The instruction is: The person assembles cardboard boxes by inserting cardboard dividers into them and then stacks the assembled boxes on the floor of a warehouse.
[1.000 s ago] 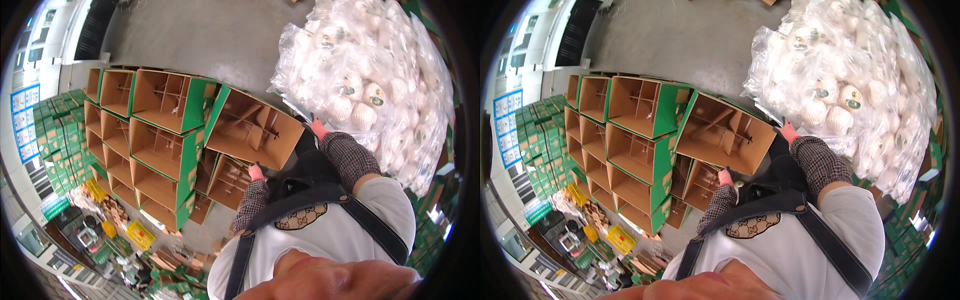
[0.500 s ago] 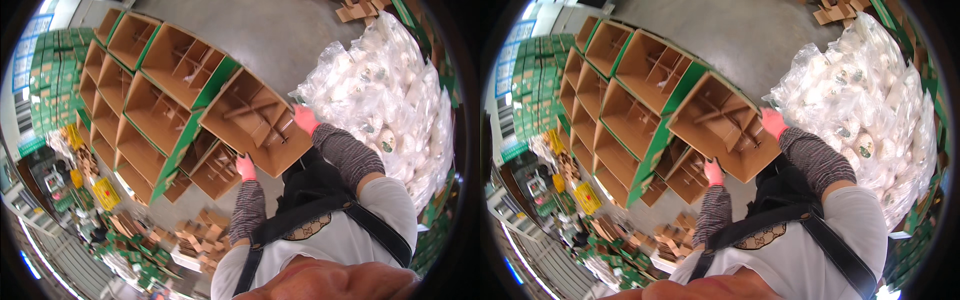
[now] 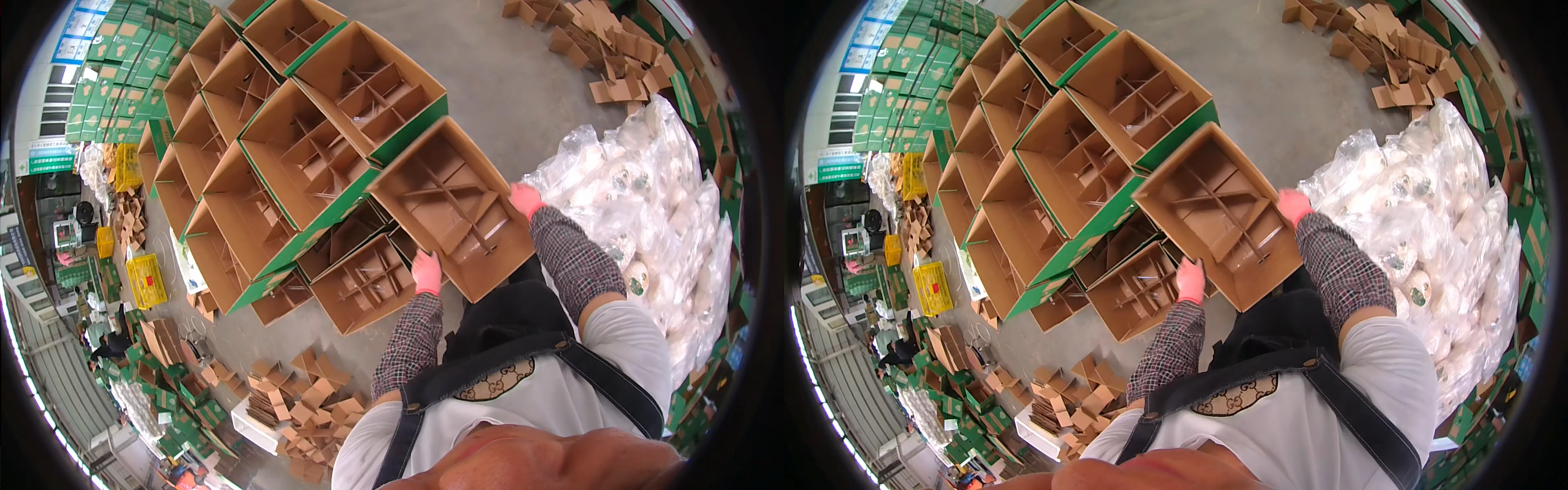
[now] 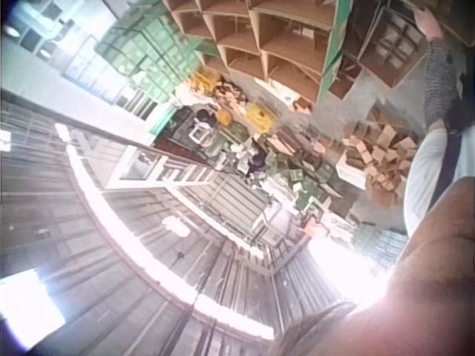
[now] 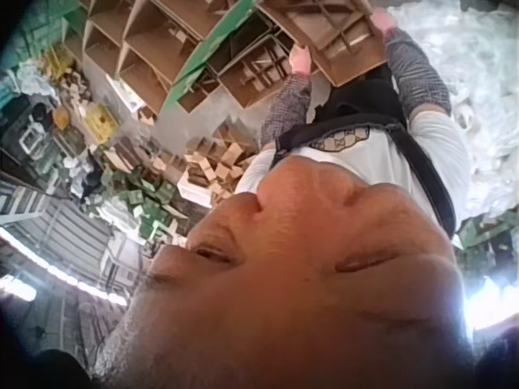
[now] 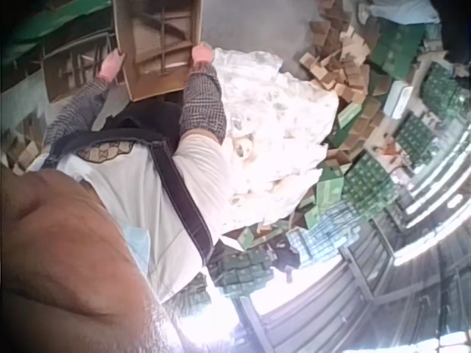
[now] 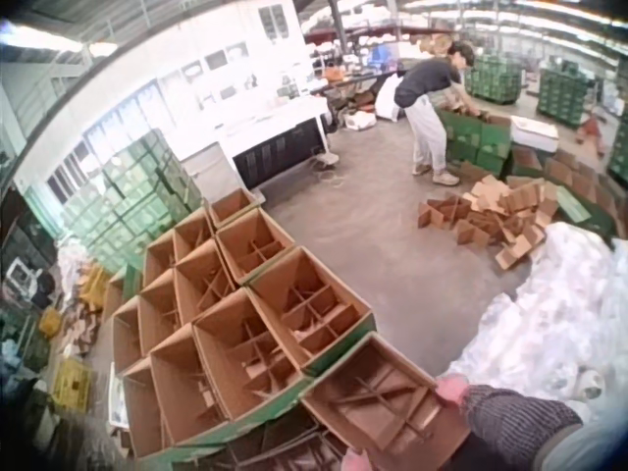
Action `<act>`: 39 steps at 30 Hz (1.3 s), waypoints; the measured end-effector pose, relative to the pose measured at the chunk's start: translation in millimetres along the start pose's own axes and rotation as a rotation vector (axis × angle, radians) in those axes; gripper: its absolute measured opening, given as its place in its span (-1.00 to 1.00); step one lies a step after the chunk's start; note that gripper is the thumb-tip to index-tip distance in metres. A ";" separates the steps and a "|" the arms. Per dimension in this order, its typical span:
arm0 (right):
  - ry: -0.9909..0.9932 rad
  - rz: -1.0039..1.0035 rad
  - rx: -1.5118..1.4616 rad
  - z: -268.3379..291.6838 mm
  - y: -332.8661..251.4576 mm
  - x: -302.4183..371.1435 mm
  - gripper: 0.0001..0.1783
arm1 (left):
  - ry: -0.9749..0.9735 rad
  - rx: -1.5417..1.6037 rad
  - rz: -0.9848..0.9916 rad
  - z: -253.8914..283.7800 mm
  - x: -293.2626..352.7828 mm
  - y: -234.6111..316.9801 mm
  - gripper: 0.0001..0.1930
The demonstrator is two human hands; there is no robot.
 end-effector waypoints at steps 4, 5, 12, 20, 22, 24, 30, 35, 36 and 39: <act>-0.032 0.049 0.034 46.1 -37.5 -13.1 -0.70 | -0.020 0.071 0.089 66.7 -7.7 3.4 -0.57; -0.099 -0.002 0.030 31.6 -29.6 -15.9 -0.70 | -0.020 0.094 0.017 60.6 -10.6 -1.1 -0.57; -0.264 -0.053 -0.136 5.9 -41.1 11.5 -0.51 | 0.065 0.201 0.197 46.6 -12.3 -20.3 -0.54; -0.826 0.173 -1.304 -17.0 -10.5 -8.3 -0.51 | -0.164 0.841 0.275 14.4 -20.5 -83.7 -0.62; -0.408 0.151 -1.286 18.4 2.7 -57.5 -0.49 | -0.059 0.525 0.192 23.7 -25.8 -115.1 -0.64; -0.108 -0.095 -0.805 -4.8 71.6 -112.6 -0.31 | -0.037 0.407 0.152 21.7 -22.5 -78.7 -0.64; -0.211 0.038 -0.511 -45.7 34.8 -286.9 -0.07 | -0.006 0.571 0.384 30.2 1.4 -53.4 -0.69; -0.426 0.195 -0.510 -107.2 -9.2 -375.2 -0.17 | 0.038 0.630 0.516 39.6 15.1 -30.8 -0.72; -0.439 0.260 -0.502 -116.2 -13.6 -373.2 -0.19 | 0.067 0.595 0.537 42.0 19.5 -27.3 -0.73; -0.385 0.392 -0.498 -132.7 -14.8 -351.3 -0.25 | 0.094 0.559 0.583 31.3 28.4 -50.2 -0.72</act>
Point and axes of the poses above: each hand's wrist, its own x-axis away from the middle knuckle, its own z-axis out of the back of the hand, y = z × x, the point moved 6 cm from there along -x, towards the middle knuckle, and after that the axes turned 13 degrees about -y, right-handed, at the moved point
